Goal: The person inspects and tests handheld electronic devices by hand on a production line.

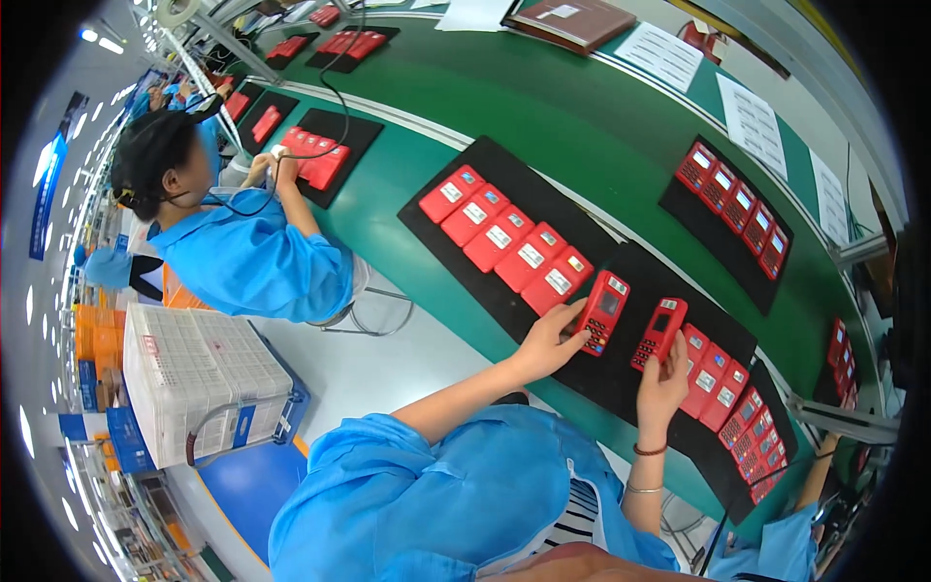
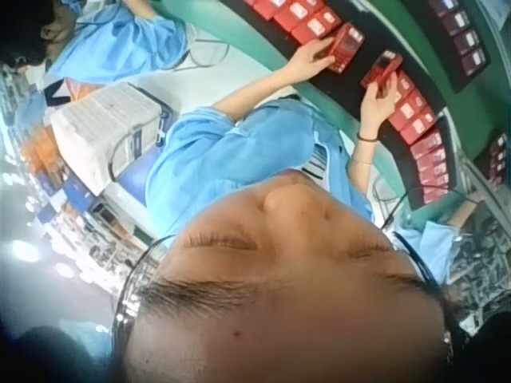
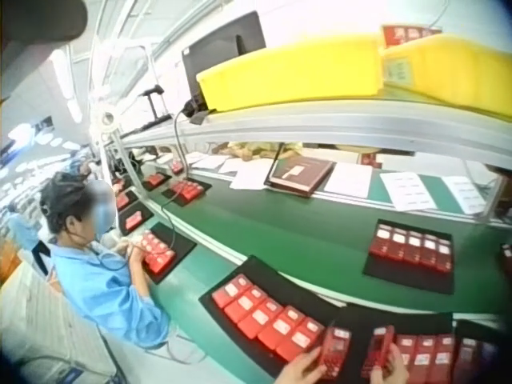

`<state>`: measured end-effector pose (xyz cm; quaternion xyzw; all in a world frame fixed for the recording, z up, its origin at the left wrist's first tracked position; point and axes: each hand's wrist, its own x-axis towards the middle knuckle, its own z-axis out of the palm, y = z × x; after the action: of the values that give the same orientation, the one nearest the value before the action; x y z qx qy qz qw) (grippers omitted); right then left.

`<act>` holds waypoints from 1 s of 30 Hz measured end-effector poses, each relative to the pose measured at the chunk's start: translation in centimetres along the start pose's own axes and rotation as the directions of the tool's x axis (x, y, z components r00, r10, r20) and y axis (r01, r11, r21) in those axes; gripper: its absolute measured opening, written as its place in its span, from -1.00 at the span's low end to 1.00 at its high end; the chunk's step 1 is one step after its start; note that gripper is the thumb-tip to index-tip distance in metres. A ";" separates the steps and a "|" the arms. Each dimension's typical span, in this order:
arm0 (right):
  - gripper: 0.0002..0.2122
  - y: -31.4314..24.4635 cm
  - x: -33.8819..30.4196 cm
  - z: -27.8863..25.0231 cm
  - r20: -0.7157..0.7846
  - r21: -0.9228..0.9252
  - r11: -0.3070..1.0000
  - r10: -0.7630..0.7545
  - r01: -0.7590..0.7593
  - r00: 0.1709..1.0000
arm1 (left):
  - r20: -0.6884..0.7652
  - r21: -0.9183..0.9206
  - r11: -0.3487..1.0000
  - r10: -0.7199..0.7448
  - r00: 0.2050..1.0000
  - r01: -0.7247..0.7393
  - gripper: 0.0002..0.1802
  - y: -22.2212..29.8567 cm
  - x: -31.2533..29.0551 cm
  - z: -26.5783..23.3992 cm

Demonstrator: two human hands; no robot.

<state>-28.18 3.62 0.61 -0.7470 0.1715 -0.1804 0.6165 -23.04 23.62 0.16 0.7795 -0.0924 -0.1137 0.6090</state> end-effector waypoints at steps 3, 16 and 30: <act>-0.59 1.6 0.2 -2.9 0.179 -0.479 0.831 -0.222 0.282 0.958 | 0.042 0.065 0.996 0.063 0.997 -0.065 -0.41 0.2 0.5 -0.7; -0.51 1.1 0.2 -5.7 -0.009 -0.095 0.992 0.087 -0.087 0.996 | -0.025 0.326 0.924 0.220 0.975 -0.200 -0.06 0.1 3.5 1.7; -0.40 0.4 0.6 -10.0 0.231 -0.792 0.548 -0.140 0.270 0.963 | -0.052 0.543 0.798 0.342 0.938 -0.261 -0.11 -0.3 3.2 4.3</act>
<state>-32.51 -5.35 2.00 -0.9719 0.1030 -0.0987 0.1871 -21.23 18.79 -1.31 0.8978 -0.1982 0.0727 0.3864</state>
